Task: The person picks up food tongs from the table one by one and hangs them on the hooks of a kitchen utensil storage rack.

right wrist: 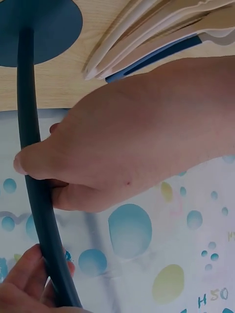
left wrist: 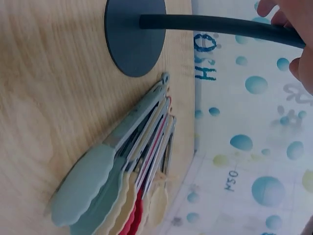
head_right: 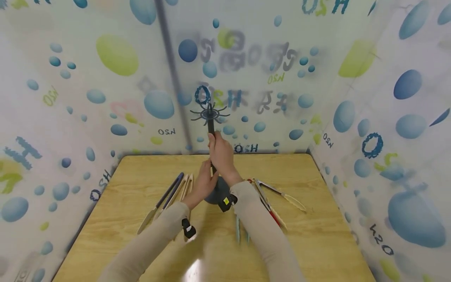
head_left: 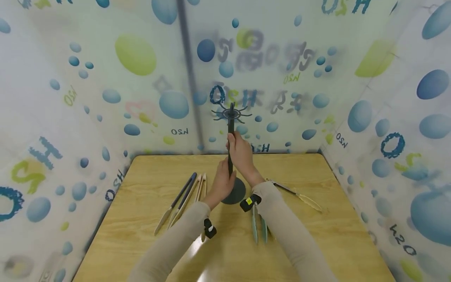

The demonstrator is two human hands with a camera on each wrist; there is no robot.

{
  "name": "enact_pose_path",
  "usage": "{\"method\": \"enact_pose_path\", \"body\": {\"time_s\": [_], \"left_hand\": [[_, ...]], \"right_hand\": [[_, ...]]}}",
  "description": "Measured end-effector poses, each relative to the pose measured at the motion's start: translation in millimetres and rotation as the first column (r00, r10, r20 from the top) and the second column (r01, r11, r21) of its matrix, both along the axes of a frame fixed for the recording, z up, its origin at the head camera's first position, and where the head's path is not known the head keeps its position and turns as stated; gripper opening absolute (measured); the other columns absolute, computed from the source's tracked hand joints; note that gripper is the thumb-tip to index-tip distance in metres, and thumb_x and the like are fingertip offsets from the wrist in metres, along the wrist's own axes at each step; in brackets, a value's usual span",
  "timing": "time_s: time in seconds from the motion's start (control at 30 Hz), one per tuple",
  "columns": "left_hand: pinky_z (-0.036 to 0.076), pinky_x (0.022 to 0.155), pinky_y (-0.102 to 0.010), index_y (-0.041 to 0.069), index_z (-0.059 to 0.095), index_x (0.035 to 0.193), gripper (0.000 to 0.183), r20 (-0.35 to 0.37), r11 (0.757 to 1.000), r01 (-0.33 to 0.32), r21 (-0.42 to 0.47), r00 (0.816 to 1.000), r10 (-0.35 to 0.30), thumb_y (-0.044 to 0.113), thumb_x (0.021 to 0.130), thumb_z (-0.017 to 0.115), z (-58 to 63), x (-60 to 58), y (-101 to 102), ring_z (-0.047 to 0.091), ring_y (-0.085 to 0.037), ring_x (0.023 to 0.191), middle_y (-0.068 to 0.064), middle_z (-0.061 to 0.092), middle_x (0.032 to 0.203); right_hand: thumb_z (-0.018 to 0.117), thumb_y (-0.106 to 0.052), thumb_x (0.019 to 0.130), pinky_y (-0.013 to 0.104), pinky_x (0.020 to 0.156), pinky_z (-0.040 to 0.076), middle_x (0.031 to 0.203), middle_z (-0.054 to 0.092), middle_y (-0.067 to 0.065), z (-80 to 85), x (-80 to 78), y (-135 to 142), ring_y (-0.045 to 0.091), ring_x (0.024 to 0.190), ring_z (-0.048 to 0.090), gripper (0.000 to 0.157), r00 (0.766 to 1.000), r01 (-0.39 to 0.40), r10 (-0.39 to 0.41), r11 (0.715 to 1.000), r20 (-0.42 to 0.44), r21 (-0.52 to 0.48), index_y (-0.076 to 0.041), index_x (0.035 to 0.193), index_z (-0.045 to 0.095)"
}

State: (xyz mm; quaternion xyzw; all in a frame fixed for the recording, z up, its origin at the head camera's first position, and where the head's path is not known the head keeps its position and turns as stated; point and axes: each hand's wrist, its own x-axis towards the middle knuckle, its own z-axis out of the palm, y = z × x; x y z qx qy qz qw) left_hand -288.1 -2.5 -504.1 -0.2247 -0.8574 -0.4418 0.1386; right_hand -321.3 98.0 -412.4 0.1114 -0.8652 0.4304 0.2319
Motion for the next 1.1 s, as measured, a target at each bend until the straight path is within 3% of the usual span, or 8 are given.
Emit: {"method": "enact_pose_path", "body": {"time_s": [0.27,0.47,0.57,0.67,0.73,0.87,0.97,1.1], "left_hand": [[0.047,0.100,-0.053,-0.005,0.027,0.152,0.057,0.034,0.999,-0.029,-0.032,0.999,0.030,0.010,0.102,0.051,1.0,11.8,3.9,0.050,-0.041,0.123,-0.030,0.040,0.143],[0.047,0.097,-0.054,-0.006,0.027,0.151,0.057,0.054,1.000,0.010,-0.029,0.999,-0.008,0.010,0.101,0.051,3.7,12.7,-1.7,0.052,-0.043,0.119,-0.033,0.041,0.140],[0.047,0.100,-0.053,-0.006,0.029,0.151,0.058,0.118,0.997,0.037,-0.067,0.993,-0.029,0.013,0.101,0.053,9.6,12.7,-10.6,0.052,-0.042,0.122,-0.031,0.043,0.139],[0.047,0.104,-0.051,-0.003,0.029,0.152,0.060,0.193,0.992,0.029,-0.120,0.981,-0.005,0.018,0.102,0.054,16.9,9.9,-27.2,0.050,-0.039,0.129,-0.025,0.046,0.142],[0.047,0.105,-0.051,-0.001,0.031,0.152,0.061,0.225,0.988,-0.005,-0.152,0.973,0.039,0.022,0.102,0.055,21.7,7.0,-43.3,0.049,-0.038,0.132,-0.022,0.047,0.143],[0.047,0.104,-0.052,-0.002,0.036,0.150,0.058,0.240,0.976,-0.077,-0.203,0.963,0.126,0.025,0.102,0.054,24.9,2.8,-85.4,0.051,-0.038,0.130,-0.021,0.051,0.142],[0.047,0.102,-0.053,-0.004,0.040,0.147,0.055,0.237,0.960,-0.121,-0.253,0.954,0.183,0.022,0.101,0.054,20.5,2.0,-118.3,0.053,-0.040,0.126,-0.025,0.053,0.139],[0.049,0.098,-0.055,-0.007,0.040,0.145,0.054,0.257,0.915,-0.175,-0.362,0.925,0.279,0.020,0.101,0.053,5.6,2.3,-154.1,0.055,-0.043,0.122,-0.029,0.055,0.135]], "right_hand": [[0.033,-0.038,0.108,0.041,0.063,0.051,0.078,0.068,0.008,4.7,13.7,1.1,0.026,0.063,0.064,0.041,1.000,0.006,-0.006,1.000,-0.007,-0.008,-0.007,0.102,0.058],[0.032,-0.041,0.108,0.038,0.060,0.048,0.078,0.068,0.007,2.8,14.8,-0.8,0.024,0.061,0.061,0.042,1.000,0.010,-0.010,1.000,-0.012,-0.015,-0.009,0.099,0.057],[0.032,-0.041,0.108,0.037,0.060,0.047,0.079,0.067,0.008,-0.6,15.3,-0.6,0.024,0.061,0.060,0.042,1.000,0.000,0.000,1.000,0.003,-0.024,-0.008,0.100,0.057],[0.035,-0.044,0.107,0.041,0.068,0.051,0.088,0.070,0.011,-1.8,16.6,3.1,0.029,0.071,0.065,0.043,0.997,-0.040,0.044,0.998,0.069,-0.058,-0.007,0.110,0.056],[0.042,-0.051,0.104,0.046,0.081,0.053,0.106,0.071,0.013,-0.2,17.7,8.8,0.032,0.092,0.068,0.049,0.986,-0.061,0.072,0.995,0.147,-0.078,-0.009,0.126,0.051],[0.058,-0.062,0.091,0.057,0.107,0.043,0.150,0.048,0.010,17.7,23.8,28.9,0.031,0.139,0.046,0.082,0.959,-0.075,0.104,0.990,0.262,-0.117,-0.021,0.154,0.024],[0.065,-0.060,0.087,0.061,0.114,0.033,0.163,0.027,0.006,42.3,30.1,46.8,0.030,0.150,0.027,0.093,0.976,-0.084,0.100,0.993,0.194,-0.089,-0.028,0.159,0.014],[0.070,-0.053,0.086,0.062,0.117,0.026,0.166,0.017,0.003,81.4,36.9,61.6,0.029,0.153,0.019,0.094,0.993,-0.114,0.115,0.993,-0.025,0.040,-0.033,0.159,0.014]]}}
